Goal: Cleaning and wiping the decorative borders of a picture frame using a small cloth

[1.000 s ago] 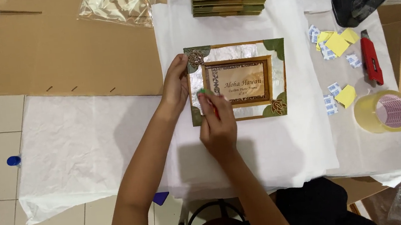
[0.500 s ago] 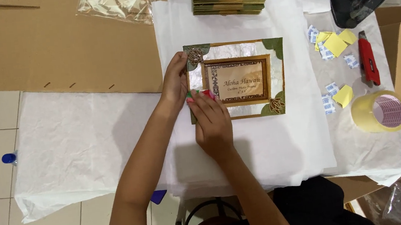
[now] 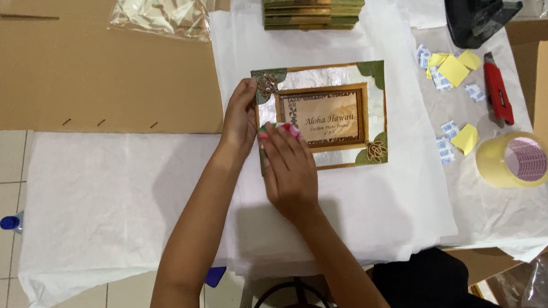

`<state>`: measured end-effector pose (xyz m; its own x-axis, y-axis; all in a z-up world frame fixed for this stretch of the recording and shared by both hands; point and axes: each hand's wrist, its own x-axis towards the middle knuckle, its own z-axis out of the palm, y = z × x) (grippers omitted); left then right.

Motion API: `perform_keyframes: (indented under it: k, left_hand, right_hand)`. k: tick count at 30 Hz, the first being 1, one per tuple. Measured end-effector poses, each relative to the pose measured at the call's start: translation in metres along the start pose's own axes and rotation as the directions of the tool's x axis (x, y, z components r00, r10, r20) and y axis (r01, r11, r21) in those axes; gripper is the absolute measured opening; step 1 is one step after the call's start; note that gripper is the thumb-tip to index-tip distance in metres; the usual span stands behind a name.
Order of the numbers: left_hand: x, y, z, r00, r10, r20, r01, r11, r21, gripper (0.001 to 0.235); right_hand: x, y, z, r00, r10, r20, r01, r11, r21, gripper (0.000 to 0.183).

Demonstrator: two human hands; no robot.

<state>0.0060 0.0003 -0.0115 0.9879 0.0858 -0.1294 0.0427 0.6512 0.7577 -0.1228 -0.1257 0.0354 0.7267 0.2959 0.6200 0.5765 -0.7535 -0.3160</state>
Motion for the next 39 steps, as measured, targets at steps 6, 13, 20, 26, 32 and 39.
perform_keyframes:
  k: [6, 13, 20, 26, 32, 39]
  left_hand:
    - [0.005, -0.001, -0.003, 0.999, -0.038, 0.006, 0.038, 0.999, 0.021, 0.018]
    - [0.000, 0.008, 0.001, 0.999, -0.050, 0.000, 0.050, 0.999, 0.011, 0.016]
    - [0.007, 0.006, -0.008, 0.992, -0.126, 0.017, 0.127, 0.991, -0.038, 0.013]
    - [-0.006, 0.020, 0.006, 0.991, -0.133, 0.026, 0.133, 0.990, -0.038, 0.013]
    - [0.002, 0.011, 0.000, 0.995, -0.101, 0.019, 0.102, 0.994, -0.032, 0.015]
    - [-0.006, 0.023, 0.009, 0.994, -0.108, -0.024, 0.109, 0.994, 0.016, 0.018]
  right_hand:
    - [-0.004, -0.002, 0.001, 0.996, -0.086, -0.002, 0.086, 0.996, 0.022, 0.037]
    - [0.003, 0.000, -0.008, 0.998, 0.069, -0.007, -0.069, 0.997, 0.026, 0.044]
    - [0.001, -0.004, -0.007, 0.998, -0.053, 0.019, 0.052, 0.998, 0.047, 0.040]
    - [0.006, 0.002, -0.002, 0.993, 0.070, 0.095, -0.072, 0.997, 0.012, 0.051]
    - [0.003, -0.001, 0.002, 0.993, -0.016, 0.119, 0.017, 1.000, -0.008, 0.051]
    - [0.010, -0.002, -0.006, 0.988, 0.076, 0.134, -0.081, 0.996, 0.034, 0.060]
